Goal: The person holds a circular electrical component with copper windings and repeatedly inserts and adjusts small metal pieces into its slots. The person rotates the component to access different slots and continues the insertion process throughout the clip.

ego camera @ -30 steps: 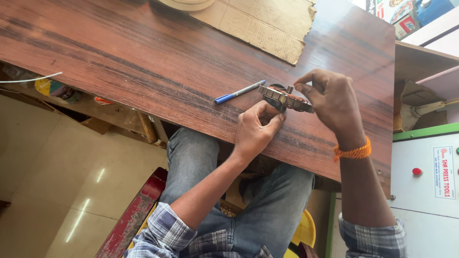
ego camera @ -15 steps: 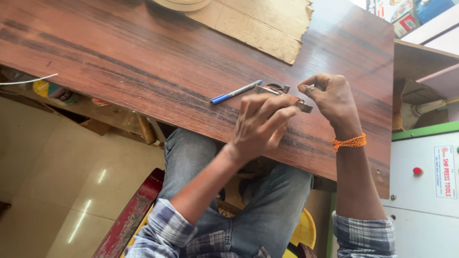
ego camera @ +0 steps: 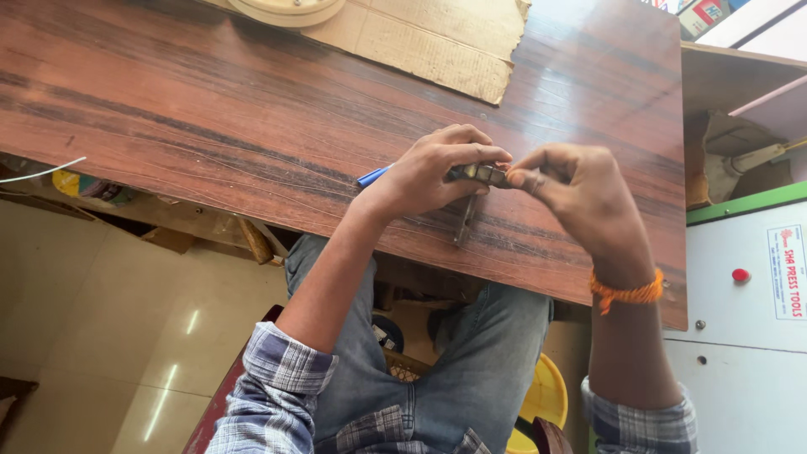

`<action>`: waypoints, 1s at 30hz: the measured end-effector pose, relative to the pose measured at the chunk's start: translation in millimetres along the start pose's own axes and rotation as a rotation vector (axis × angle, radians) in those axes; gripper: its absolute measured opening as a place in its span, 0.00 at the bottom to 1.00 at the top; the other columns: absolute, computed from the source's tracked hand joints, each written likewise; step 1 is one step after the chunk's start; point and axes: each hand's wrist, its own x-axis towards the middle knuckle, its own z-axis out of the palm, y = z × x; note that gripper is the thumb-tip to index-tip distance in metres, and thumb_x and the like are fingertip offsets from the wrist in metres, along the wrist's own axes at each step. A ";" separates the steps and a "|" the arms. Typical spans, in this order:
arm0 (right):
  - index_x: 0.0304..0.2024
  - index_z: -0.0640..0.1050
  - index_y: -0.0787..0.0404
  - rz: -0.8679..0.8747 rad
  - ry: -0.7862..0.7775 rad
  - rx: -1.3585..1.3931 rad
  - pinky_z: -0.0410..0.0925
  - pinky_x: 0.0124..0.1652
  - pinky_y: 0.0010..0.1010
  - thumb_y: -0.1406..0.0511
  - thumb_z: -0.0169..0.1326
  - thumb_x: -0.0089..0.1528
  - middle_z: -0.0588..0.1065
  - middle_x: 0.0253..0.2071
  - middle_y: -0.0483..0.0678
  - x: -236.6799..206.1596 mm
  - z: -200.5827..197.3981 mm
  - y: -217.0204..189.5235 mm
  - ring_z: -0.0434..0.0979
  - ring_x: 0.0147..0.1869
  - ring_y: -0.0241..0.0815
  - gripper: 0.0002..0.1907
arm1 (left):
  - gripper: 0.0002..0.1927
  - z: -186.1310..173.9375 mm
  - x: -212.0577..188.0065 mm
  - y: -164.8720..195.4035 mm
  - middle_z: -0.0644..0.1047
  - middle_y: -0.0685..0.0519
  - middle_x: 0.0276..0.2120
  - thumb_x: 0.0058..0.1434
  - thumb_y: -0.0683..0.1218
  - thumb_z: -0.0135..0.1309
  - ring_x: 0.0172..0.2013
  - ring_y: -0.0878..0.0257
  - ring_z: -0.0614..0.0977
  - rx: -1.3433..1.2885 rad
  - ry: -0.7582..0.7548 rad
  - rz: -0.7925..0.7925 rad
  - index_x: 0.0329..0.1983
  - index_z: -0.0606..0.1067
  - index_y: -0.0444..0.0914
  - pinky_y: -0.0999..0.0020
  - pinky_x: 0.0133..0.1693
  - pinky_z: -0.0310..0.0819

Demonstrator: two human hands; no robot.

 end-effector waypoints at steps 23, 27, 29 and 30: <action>0.45 0.81 0.63 -0.312 0.522 -0.170 0.71 0.34 0.34 0.73 0.58 0.66 0.80 0.34 0.54 -32.1 106.4 46.4 0.82 0.33 0.45 0.06 | 0.24 -7.7 13.2 -6.5 0.78 0.57 0.41 0.56 0.44 0.68 0.46 0.61 0.79 -0.041 -0.112 -0.050 0.56 0.81 0.51 0.64 0.52 0.79; 0.47 0.82 0.62 -0.311 0.559 -0.096 0.72 0.36 0.32 0.74 0.56 0.66 0.81 0.34 0.52 -26.7 114.3 50.0 0.83 0.35 0.41 0.09 | 0.38 -2.4 3.7 -8.7 0.78 0.57 0.42 0.52 0.42 0.69 0.43 0.62 0.81 -0.064 -0.007 -0.102 0.67 0.70 0.52 0.63 0.51 0.81; 0.47 0.82 0.62 -0.312 0.562 -0.077 0.72 0.37 0.32 0.75 0.56 0.66 0.81 0.36 0.52 -25.5 114.8 51.3 0.84 0.36 0.41 0.09 | 0.46 1.3 1.0 -10.4 0.78 0.57 0.38 0.48 0.42 0.70 0.41 0.61 0.81 -0.080 0.036 -0.107 0.71 0.65 0.52 0.63 0.53 0.82; 0.47 0.82 0.62 -0.318 0.560 -0.066 0.73 0.37 0.31 0.75 0.55 0.66 0.82 0.37 0.53 -25.8 114.3 51.9 0.84 0.37 0.41 0.09 | 0.46 3.1 -1.0 -10.7 0.78 0.57 0.41 0.50 0.42 0.69 0.44 0.63 0.81 -0.095 0.057 -0.099 0.72 0.64 0.53 0.64 0.54 0.80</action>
